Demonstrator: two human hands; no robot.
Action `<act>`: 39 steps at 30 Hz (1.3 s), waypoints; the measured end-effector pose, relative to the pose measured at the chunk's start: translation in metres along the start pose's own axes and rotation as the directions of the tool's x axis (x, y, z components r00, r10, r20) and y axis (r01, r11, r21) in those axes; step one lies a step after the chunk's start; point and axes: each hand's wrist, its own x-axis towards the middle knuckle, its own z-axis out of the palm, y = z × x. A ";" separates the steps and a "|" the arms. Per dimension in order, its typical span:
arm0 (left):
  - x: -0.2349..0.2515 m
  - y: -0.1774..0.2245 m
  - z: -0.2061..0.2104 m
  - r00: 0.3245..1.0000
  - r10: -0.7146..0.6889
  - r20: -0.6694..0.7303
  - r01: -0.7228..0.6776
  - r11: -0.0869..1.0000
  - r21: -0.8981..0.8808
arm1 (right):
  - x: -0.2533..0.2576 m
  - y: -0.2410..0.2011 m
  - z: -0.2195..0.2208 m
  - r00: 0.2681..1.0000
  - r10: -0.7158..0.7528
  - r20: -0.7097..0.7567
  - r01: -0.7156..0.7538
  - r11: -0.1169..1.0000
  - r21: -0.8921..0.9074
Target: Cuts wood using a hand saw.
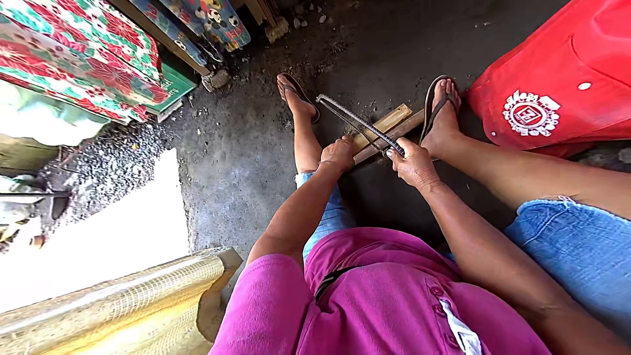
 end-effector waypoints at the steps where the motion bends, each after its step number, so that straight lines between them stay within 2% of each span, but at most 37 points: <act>1: 0.000 0.002 0.001 1.000 -0.010 -0.007 0.010 1.000 0.014 | 0.000 -0.001 0.000 1.000 0.021 0.009 -0.021 1.000 0.012; 6: 0.002 0.012 0.001 0.990 -0.050 -0.135 0.054 0.998 0.030 | 0.003 0.003 0.002 0.999 0.011 -0.034 -0.008 0.996 0.089; 8: 0.003 0.014 -0.001 0.989 -0.037 -0.141 0.044 0.998 0.043 | 0.002 0.004 -0.002 0.999 0.013 -0.030 -0.010 0.996 0.090; 11: 0.006 0.006 -0.017 0.998 0.055 -0.016 -0.055 0.999 0.001 | 0.001 0.007 -0.004 0.999 0.014 -0.034 -0.010 0.992 0.126; 13: 0.008 -0.005 -0.034 0.975 0.164 0.149 -0.139 0.977 -0.165 | -0.001 0.011 -0.006 1.000 0.012 -0.009 -0.011 0.984 0.178; 14: 0.007 -0.011 -0.043 0.952 0.201 0.230 -0.134 0.951 -0.278 | -0.002 0.013 -0.007 1.000 0.003 0.006 -0.004 0.977 0.213; 16: 0.008 -0.032 -0.048 0.896 0.271 0.351 -0.054 0.852 -0.521 | -0.005 0.015 -0.004 0.999 -0.041 0.022 0.032 0.956 0.293; 18: 0.005 -0.055 -0.040 0.788 0.413 0.456 0.061 0.686 -0.725 | -0.005 0.019 0.000 0.991 -0.132 -0.012 0.128 0.929 0.347; 20: -0.004 -0.070 -0.023 0.676 0.590 0.442 0.168 0.460 -0.872 | -0.003 0.025 0.001 0.970 -0.237 -0.059 0.243 0.911 0.332; 21: -0.011 -0.072 -0.015 0.660 0.642 0.390 0.209 0.343 -0.916 | -0.001 0.028 0.001 0.956 -0.282 -0.077 0.292 0.906 0.306; 22: -0.019 -0.070 -0.009 0.687 0.638 0.348 0.238 0.255 -0.937 | 0.001 0.030 0.000 0.947 -0.310 -0.085 0.321 0.905 0.278; 23: -0.026 -0.064 -0.007 0.735 0.586 0.341 0.252 0.231 -0.940 | 0.001 0.031 -0.002 0.944 -0.319 -0.078 0.329 0.910 0.254; 24: -0.032 -0.057 -0.009 0.807 0.481 0.343 0.225 0.286 -0.931 | 0.002 0.032 -0.002 0.945 -0.321 -0.068 0.328 0.916 0.230; 25: -0.035 -0.050 -0.012 0.886 0.335 0.320 0.156 0.435 -0.887 | 0.001 0.031 -0.002 0.946 -0.320 -0.059 0.325 0.924 0.203; 26: -0.035 -0.044 -0.013 0.945 0.197 0.261 0.078 0.639 -0.766 | 0.000 0.029 0.000 0.947 -0.317 -0.053 0.322 0.931 0.172; 27: -0.030 -0.041 -0.010 0.978 0.108 0.176 0.024 0.788 -0.615 | -0.001 0.026 0.003 0.951 -0.307 -0.047 0.310 0.939 0.148; 29: -0.019 -0.037 -0.004 1.000 0.003 0.008 0.000 0.928 -0.373 | 0.002 0.022 0.005 0.956 -0.287 -0.065 0.293 0.947 0.128; 31: -0.010 -0.039 0.000 0.995 -0.080 -0.063 0.067 0.981 -0.184 | 0.000 0.025 0.005 0.961 -0.261 -0.095 0.271 0.955 0.121; 32: -0.004 -0.044 0.003 0.992 -0.122 -0.041 0.113 0.978 -0.176 | -0.003 0.024 0.002 0.965 -0.239 -0.109 0.250 0.963 0.103; 33: 0.004 -0.048 0.005 0.989 -0.150 0.004 0.147 0.959 -0.241 | -0.002 0.024 -0.004 0.967 -0.219 -0.127 0.230 0.970 0.080; 35: 0.012 -0.054 0.010 0.979 -0.156 0.130 0.200 0.859 -0.471 | -0.001 0.028 -0.010 0.971 -0.174 -0.164 0.189 0.979 0.078; 37: 0.008 -0.061 0.018 0.972 -0.123 0.199 0.231 0.638 -0.734 | 0.000 0.035 -0.008 0.974 -0.115 -0.194 0.135 0.986 0.097; 39: -0.001 -0.063 0.022 0.973 -0.093 0.212 0.231 0.389 -0.892 | 0.003 0.045 -0.002 0.974 -0.050 -0.220 0.064 0.996 0.055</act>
